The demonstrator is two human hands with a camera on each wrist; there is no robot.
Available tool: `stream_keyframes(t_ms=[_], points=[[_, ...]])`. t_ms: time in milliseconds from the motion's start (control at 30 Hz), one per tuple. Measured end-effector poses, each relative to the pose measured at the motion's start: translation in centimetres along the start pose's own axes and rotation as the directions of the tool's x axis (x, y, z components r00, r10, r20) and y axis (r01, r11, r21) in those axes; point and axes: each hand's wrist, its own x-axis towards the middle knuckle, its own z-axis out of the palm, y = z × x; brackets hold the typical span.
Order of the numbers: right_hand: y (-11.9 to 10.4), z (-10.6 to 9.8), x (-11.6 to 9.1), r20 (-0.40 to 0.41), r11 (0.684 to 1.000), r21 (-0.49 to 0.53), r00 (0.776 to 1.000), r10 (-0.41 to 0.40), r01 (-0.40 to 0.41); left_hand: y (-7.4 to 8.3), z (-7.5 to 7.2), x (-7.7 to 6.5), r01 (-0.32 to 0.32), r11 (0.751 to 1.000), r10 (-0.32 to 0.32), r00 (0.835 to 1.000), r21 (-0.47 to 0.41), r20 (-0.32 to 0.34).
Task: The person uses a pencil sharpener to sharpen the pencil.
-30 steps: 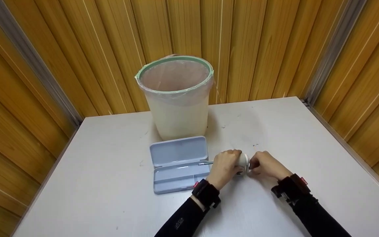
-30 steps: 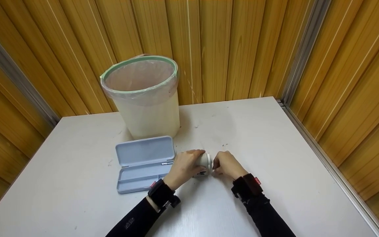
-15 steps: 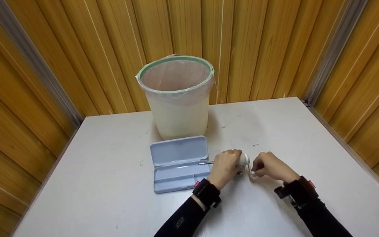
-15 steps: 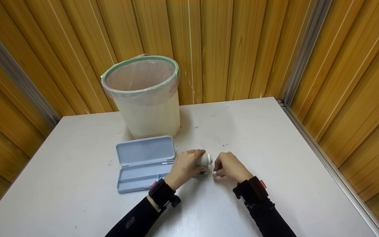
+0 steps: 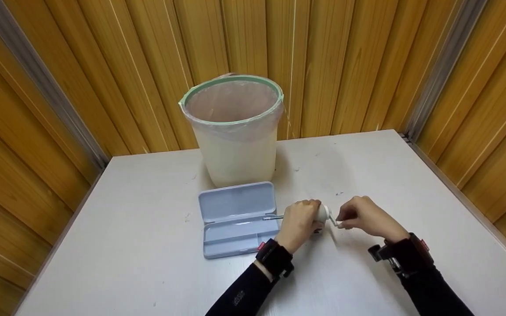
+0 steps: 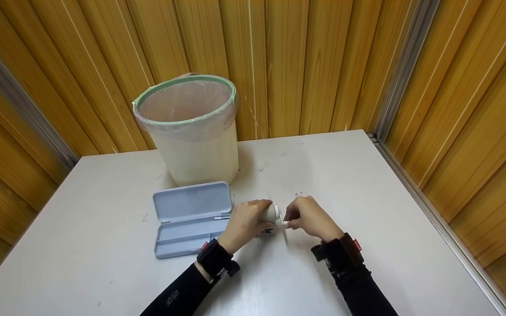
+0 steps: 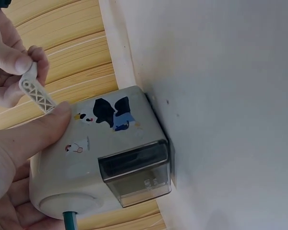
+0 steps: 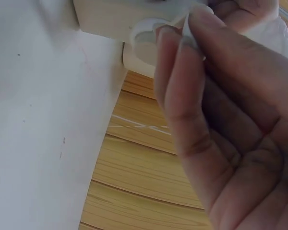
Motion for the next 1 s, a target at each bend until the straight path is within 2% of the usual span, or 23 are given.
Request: stream_keyframes(t_ms=[467,567,667,800,867,1000], points=[[-0.4,-0.3,0.3,-0.134,0.999,0.026,0.99,0.033,-0.03,-0.3,-0.1,0.1,-0.016,1.0,0.017,0.999,-0.027,0.035],[-0.5,-0.3,0.5,-0.172,0.999,0.003,0.984,0.035,-0.035,-0.4,-0.1,0.1,-0.02,1.0,0.021,0.999,-0.015,0.037],[-0.7,0.0,1.1,-0.246,0.999,-0.02,0.969,0.025,-0.031,-0.6,-0.2,0.2,-0.022,1.0,0.022,1.0,-0.003,0.021],[-0.5,0.4,2.2,-0.387,0.997,-0.074,0.922,-0.006,-0.024,-0.6,-0.1,0.2,-0.041,0.999,0.041,0.999,-0.008,-0.016],[-0.3,0.6,2.9,-0.429,0.994,-0.101,0.903,-0.011,-0.036,-0.5,0.0,0.1,-0.049,0.999,0.048,0.999,-0.015,-0.023],[0.3,0.8,3.9,-0.438,0.99,-0.127,0.899,0.003,-0.065,-0.5,0.2,0.0,-0.05,0.999,0.05,0.999,-0.012,-0.019]])
